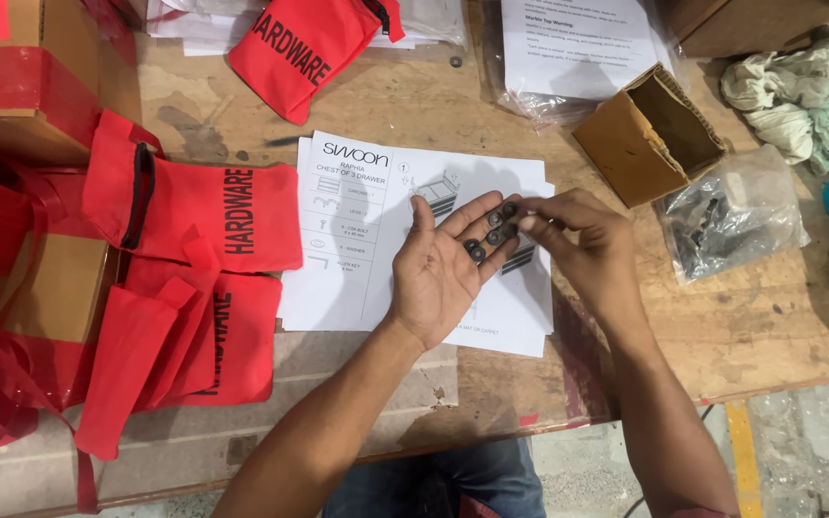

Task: Sorting hardware components like washers and spacers into small red bags for furniture assembly.

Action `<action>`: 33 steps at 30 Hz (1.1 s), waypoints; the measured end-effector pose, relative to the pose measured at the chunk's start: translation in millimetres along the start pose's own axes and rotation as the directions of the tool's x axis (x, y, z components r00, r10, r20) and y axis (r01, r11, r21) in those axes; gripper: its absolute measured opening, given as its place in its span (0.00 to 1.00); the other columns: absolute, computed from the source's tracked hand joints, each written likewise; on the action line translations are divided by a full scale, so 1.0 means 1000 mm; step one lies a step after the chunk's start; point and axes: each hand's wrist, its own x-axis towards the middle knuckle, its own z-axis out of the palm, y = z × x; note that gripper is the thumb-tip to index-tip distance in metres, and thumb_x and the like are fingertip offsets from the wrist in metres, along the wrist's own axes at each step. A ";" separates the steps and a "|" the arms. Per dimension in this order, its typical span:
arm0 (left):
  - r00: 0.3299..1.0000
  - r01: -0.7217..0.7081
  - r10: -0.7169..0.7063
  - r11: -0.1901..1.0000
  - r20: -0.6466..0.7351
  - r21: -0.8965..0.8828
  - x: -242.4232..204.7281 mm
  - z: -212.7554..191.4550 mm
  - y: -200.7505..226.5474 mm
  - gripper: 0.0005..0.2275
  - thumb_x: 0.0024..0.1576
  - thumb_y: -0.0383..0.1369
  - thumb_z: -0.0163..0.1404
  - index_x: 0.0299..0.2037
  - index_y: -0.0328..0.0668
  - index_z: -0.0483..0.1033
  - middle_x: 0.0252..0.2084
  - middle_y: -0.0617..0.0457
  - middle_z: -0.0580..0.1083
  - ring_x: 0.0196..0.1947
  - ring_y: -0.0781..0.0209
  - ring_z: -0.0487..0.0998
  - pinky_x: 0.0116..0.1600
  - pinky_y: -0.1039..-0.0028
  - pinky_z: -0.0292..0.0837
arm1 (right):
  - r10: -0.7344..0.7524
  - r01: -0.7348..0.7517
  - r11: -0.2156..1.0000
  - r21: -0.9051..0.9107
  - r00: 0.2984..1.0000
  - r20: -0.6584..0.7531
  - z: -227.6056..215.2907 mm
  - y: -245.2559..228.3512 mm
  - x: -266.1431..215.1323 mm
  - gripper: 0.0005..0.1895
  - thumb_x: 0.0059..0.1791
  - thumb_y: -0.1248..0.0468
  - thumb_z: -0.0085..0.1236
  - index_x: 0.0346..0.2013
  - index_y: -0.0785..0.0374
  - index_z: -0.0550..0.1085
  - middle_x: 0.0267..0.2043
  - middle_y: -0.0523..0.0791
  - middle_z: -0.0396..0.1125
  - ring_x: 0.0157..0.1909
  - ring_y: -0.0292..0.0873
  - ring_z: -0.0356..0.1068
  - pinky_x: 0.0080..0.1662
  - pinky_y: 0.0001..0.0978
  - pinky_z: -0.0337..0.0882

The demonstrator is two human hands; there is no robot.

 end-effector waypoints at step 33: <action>0.998 -0.061 0.061 0.997 -0.002 -0.038 -0.002 0.004 0.006 0.40 0.66 0.61 0.29 0.71 0.24 0.57 0.73 0.34 0.60 0.75 0.47 0.61 0.78 0.60 0.55 | 0.079 -0.095 0.375 0.922 0.994 0.070 0.025 0.022 -0.006 0.34 0.60 0.43 0.36 0.68 0.69 0.60 0.74 0.57 0.55 0.77 0.52 0.54 0.79 0.46 0.51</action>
